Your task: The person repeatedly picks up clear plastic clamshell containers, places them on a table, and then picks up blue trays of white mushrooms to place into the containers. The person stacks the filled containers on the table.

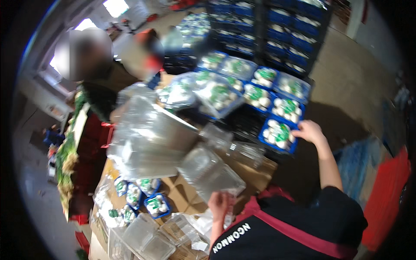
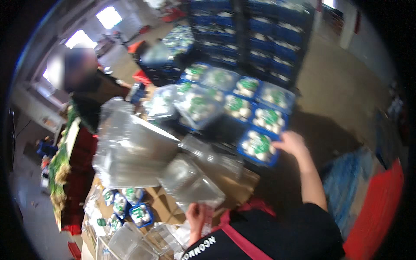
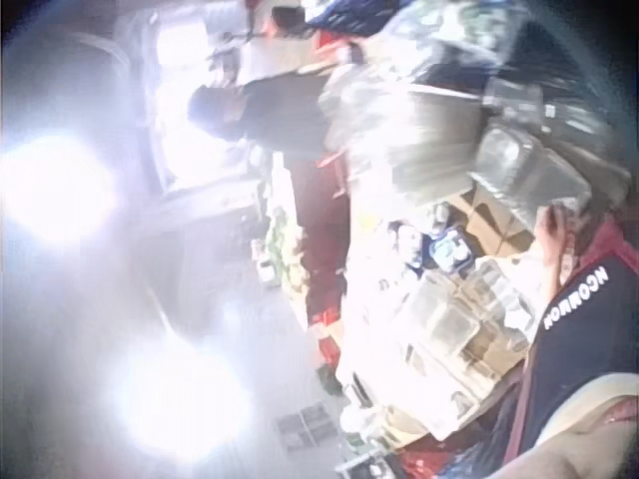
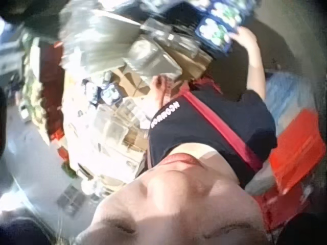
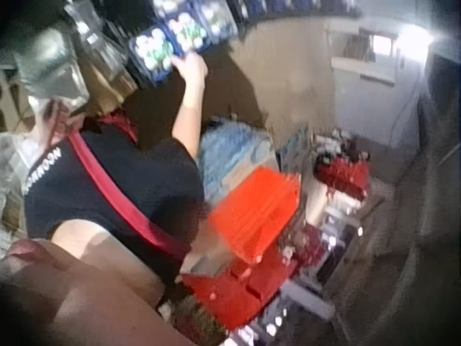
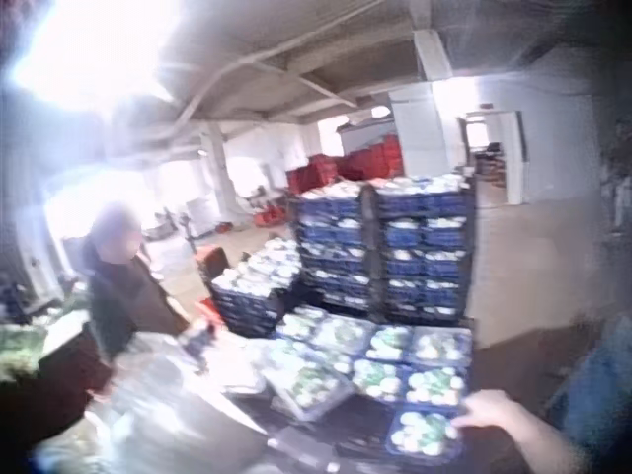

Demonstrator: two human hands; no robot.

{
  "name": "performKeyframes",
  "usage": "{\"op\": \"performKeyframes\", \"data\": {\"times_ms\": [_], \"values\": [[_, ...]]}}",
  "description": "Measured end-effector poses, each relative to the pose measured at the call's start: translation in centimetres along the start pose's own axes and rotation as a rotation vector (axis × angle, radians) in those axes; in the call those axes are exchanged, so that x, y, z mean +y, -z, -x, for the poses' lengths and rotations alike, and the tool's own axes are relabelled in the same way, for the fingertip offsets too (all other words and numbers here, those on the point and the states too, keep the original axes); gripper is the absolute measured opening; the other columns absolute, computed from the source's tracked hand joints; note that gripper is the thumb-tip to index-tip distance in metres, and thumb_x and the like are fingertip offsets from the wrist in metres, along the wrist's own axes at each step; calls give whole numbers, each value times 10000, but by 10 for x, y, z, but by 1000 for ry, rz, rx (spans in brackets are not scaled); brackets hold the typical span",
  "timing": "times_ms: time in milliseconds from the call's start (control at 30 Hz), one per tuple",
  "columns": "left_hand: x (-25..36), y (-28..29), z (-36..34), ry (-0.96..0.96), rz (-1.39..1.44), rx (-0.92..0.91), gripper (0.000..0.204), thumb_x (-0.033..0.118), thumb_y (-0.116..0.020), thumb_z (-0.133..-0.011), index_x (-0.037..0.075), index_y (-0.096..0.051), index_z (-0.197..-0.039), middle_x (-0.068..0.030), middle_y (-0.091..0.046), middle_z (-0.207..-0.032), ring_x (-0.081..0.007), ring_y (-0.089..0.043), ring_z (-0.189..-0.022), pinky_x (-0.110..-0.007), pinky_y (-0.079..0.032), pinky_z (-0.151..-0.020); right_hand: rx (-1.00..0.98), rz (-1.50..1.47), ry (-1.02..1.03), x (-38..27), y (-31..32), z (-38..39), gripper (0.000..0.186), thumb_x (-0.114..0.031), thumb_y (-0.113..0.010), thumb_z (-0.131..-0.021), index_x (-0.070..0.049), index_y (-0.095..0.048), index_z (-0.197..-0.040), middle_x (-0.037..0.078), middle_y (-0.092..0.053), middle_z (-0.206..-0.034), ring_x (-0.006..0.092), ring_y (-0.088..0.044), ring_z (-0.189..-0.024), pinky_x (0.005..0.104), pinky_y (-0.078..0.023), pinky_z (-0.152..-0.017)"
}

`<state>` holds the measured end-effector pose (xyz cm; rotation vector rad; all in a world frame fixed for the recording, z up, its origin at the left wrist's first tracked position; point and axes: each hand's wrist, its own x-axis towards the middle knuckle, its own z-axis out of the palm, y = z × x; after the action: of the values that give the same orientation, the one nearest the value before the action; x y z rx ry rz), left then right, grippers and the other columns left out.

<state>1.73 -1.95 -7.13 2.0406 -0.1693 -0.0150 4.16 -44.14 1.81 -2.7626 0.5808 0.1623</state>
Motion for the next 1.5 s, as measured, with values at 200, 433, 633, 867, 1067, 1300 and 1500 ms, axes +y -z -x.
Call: {"op": "performKeyframes", "data": {"times_ms": [200,433,633,867,1067,1300,1500], "values": [[10,2,0,70,-9,16,189,190,-603,-805,13,-557,-757,-133,-496,-639,-228,-500,-551,-322,-413,-525,107,-193,-83,-9,-12,1,447,-417,-694,-633,2,-567,-722,173,-599,-723,324,-586,-706,392,-449,-623],[15,3,-2,29,-77,3,197,203,-599,-804,8,-579,-784,-151,-535,-683,-298,-543,-614,-338,-430,-562,125,-431,-62,-13,-22,-5,418,-326,-728,-647,21,-538,-779,120,-557,-649,215,-548,-592,328,-433,-540],[12,1,1,88,-39,-9,208,214,-604,-804,8,-579,-780,-152,-541,-685,-284,-556,-619,-335,-440,-570,-47,-767,-41,-26,-42,-4,452,-310,-713,-690,45,-508,-881,77,-532,-672,164,-543,-572,296,-433,-511],[7,-1,2,43,-53,35,206,208,-613,-796,15,-564,-746,-129,-540,-655,-260,-548,-590,-329,-437,-557,-132,-1935,-387,-4,-53,12,301,-206,-557,-817,-16,-499,-1042,125,-512,-1068,207,-487,-1001,326,-387,-896],[-45,-21,7,118,261,-96,156,99,-461,-900,54,-408,-762,-41,-457,-588,-100,-409,-429,-225,-321,-347,-170,-2074,-252,0,-70,-3,542,-260,-534,-804,49,-365,-1216,129,-394,-1277,233,-371,-1171,344,-266,-1009],[-61,-21,9,184,269,-128,92,97,-448,-904,75,-427,-817,-36,-465,-628,-103,-425,-494,-227,-349,-404,-30,-2137,-310,-2,-77,-6,132,-153,-527,-800,-102,-487,-915,54,-546,-986,191,-513,-944,348,-396,-845],[-68,-19,11,372,403,-143,95,104,-432,-912,104,-409,-820,-27,-457,-662,-96,-427,-520,-221,-340,-399,57,-2056,-339,-16,-66,1,90,-117,-528,-794,-98,-484,-870,61,-561,-940,184,-526,-919,339,-408,-809]]}}
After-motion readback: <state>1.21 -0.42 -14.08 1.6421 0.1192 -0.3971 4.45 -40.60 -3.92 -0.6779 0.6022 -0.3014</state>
